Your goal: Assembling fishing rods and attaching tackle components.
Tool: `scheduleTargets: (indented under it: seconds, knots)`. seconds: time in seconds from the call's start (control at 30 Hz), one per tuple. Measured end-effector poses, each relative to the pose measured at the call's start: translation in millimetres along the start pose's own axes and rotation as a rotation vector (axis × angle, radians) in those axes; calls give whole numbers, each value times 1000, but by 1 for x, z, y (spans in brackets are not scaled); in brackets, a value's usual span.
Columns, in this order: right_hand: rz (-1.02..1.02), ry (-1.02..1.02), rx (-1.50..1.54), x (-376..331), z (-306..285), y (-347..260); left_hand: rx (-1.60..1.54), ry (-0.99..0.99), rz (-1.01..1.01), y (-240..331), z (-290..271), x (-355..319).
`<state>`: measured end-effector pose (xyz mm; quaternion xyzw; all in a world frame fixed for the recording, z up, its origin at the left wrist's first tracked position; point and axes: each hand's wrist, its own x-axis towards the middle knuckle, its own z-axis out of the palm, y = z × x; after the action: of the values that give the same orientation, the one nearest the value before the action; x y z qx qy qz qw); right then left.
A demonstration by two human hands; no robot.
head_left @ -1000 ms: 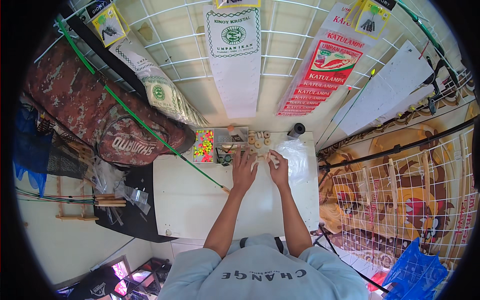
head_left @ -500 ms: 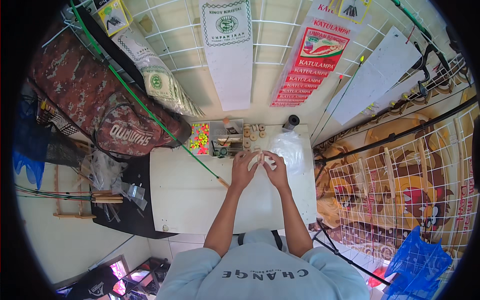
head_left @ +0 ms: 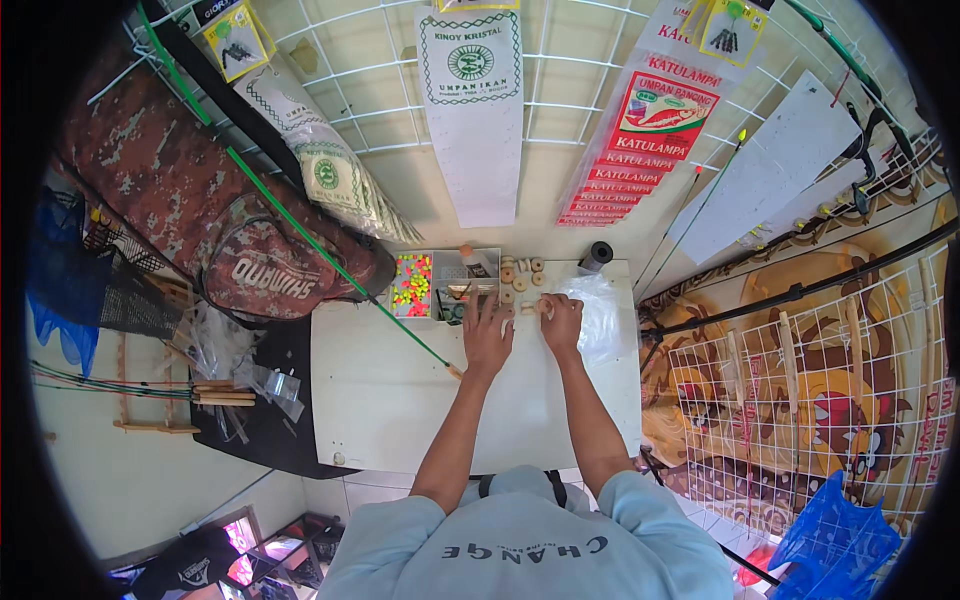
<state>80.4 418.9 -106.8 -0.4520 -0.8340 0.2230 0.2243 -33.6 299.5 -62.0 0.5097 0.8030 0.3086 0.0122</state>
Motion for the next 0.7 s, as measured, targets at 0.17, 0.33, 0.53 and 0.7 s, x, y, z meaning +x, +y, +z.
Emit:
scheduleTargets:
  seconds: [0.17, 0.33, 0.53, 0.7]
  knots:
    - [-31, -32, -36, 17, 15, 1, -21, 47, 18, -8, 3, 12]
    - [-141, -73, 9, 7, 21, -11, -12, 32, 6, -15, 6, 11]
    - [-163, -81, -88, -3, 23, -11, -15, 12, 16, -15, 9, 9]
    - [-150, 7, 55, -8, 6, -18, -48, 39, 37, -5, 1, 9]
